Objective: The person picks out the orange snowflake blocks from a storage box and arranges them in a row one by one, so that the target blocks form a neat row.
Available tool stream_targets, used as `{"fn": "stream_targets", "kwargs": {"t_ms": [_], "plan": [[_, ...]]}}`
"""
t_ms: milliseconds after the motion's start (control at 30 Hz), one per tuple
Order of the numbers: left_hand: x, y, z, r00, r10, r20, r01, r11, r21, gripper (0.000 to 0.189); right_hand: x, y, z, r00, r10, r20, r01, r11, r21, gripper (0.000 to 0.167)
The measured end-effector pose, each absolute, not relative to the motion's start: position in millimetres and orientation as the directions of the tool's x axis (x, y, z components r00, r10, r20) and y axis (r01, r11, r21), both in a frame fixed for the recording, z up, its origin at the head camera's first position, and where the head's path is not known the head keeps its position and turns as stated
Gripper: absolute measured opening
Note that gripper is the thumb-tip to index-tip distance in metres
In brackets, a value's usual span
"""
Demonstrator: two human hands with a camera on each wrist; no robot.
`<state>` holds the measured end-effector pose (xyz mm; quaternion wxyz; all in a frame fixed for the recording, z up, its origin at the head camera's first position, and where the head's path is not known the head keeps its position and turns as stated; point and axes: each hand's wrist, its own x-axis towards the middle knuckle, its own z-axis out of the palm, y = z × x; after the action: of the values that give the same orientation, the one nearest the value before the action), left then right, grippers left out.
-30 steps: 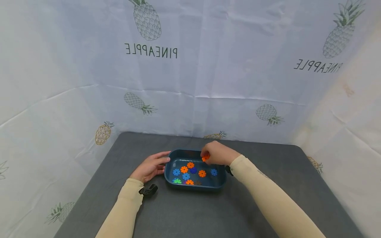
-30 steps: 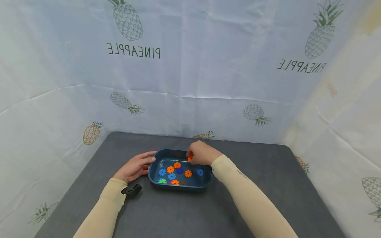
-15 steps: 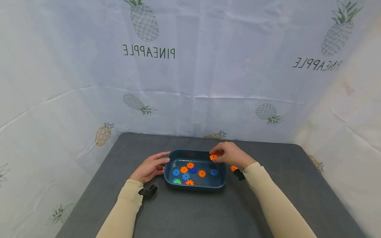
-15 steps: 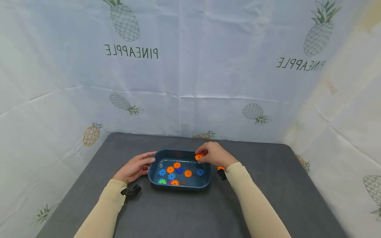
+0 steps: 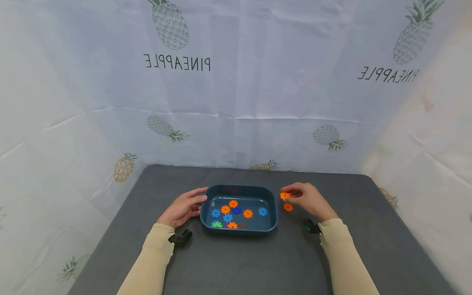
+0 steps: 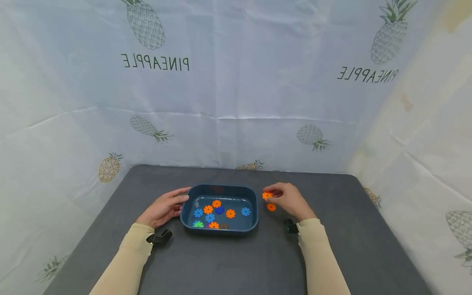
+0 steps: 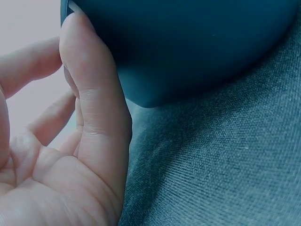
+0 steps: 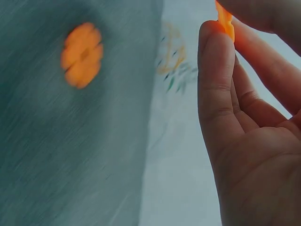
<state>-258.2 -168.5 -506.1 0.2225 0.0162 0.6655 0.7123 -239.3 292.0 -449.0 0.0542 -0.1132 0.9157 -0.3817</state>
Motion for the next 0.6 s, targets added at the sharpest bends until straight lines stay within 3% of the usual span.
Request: {"fn": "stream_targets", "kwargs": {"t_ms": [600], "plan": [[-260,-170,-507,-0.893,0.352,-0.280,-0.306,-0.021,0.952,0.067,-231,325,-484,-0.990,-0.116,-0.081,-0.034,0.751,-0.659,0.039]]}}
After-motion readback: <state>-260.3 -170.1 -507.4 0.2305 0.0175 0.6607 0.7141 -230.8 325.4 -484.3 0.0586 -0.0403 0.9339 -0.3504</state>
